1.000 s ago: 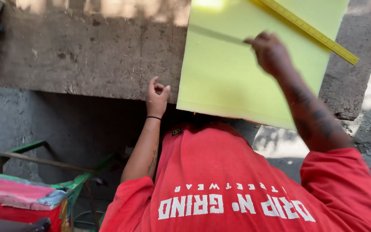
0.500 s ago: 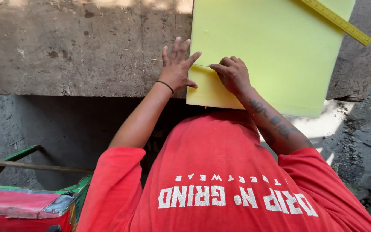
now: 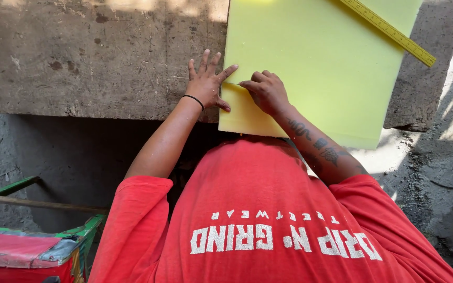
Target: Measuring and cutting large pieces of yellow foam padding on a workbench using a ruler and a manual cutting tool.
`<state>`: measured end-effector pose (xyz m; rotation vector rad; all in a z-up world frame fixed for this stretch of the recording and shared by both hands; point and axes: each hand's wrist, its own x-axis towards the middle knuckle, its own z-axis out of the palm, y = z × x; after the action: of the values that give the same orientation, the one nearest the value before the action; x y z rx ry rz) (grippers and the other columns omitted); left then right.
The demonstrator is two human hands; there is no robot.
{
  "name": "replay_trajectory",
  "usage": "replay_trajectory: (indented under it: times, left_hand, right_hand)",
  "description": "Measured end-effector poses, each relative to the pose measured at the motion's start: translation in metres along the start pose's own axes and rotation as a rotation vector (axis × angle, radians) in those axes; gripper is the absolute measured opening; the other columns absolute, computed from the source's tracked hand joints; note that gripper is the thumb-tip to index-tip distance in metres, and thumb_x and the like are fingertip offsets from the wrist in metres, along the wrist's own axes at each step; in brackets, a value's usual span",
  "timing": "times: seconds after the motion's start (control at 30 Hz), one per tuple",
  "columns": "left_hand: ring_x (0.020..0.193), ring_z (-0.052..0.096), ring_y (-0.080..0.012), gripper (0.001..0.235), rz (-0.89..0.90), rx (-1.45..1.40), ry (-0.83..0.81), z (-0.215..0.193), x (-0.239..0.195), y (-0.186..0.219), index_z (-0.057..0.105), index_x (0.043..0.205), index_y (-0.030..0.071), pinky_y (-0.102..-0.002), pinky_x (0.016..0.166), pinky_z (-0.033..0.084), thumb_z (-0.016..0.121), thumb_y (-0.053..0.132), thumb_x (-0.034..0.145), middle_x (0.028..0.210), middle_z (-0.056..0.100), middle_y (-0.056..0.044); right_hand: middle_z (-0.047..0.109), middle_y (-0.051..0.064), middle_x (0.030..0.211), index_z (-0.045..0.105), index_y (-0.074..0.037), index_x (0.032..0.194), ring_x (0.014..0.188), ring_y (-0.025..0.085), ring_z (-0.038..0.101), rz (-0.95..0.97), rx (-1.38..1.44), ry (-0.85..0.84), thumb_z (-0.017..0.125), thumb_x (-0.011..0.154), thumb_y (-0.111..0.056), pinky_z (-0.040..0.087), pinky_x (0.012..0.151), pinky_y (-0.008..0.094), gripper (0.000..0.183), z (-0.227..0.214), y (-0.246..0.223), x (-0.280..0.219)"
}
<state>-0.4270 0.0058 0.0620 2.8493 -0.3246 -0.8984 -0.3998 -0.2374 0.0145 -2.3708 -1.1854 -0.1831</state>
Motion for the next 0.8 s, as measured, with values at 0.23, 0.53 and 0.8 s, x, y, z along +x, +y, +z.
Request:
replay_trajectory:
  times: [0.23,0.53,0.8]
  left_hand:
    - [0.154,-0.016,-0.0417,0.134,-0.081,-0.006,-0.067,-0.011,-0.004,0.011,0.002,0.161,0.052,-0.076,0.115,-0.001,0.080,0.080,0.056,0.173,-0.005,-0.015]
    - [0.155,-0.015,-0.0422,0.132,-0.193,0.010,-0.127,-0.022,-0.009,0.030,-0.005,0.160,0.055,-0.077,0.115,0.002,0.081,0.075,0.062,0.173,-0.008,-0.016]
    - [0.154,-0.011,-0.0450,0.136,-0.281,0.079,-0.176,-0.026,-0.006,0.044,-0.014,0.158,0.054,-0.076,0.116,0.005,0.079,0.074,0.061,0.173,-0.004,-0.018]
  right_hand:
    - [0.059,-0.002,0.085,0.078,-0.032,0.110,0.068,0.026,0.053,0.046,-0.043,-0.074,0.067,0.100,-0.018,0.045,0.059,0.040,0.021,0.003,0.012,-0.007]
    - [0.058,-0.002,0.085,0.078,-0.030,0.108,0.070,0.024,0.053,0.065,-0.015,-0.084,0.068,0.101,-0.017,0.046,0.052,0.039,0.018,-0.027,0.045,-0.046]
    - [0.057,-0.003,0.085,0.078,-0.028,0.108,0.069,0.023,0.050,0.072,-0.027,-0.093,0.069,0.102,-0.014,0.043,0.046,0.037,0.018,-0.058,0.079,-0.087]
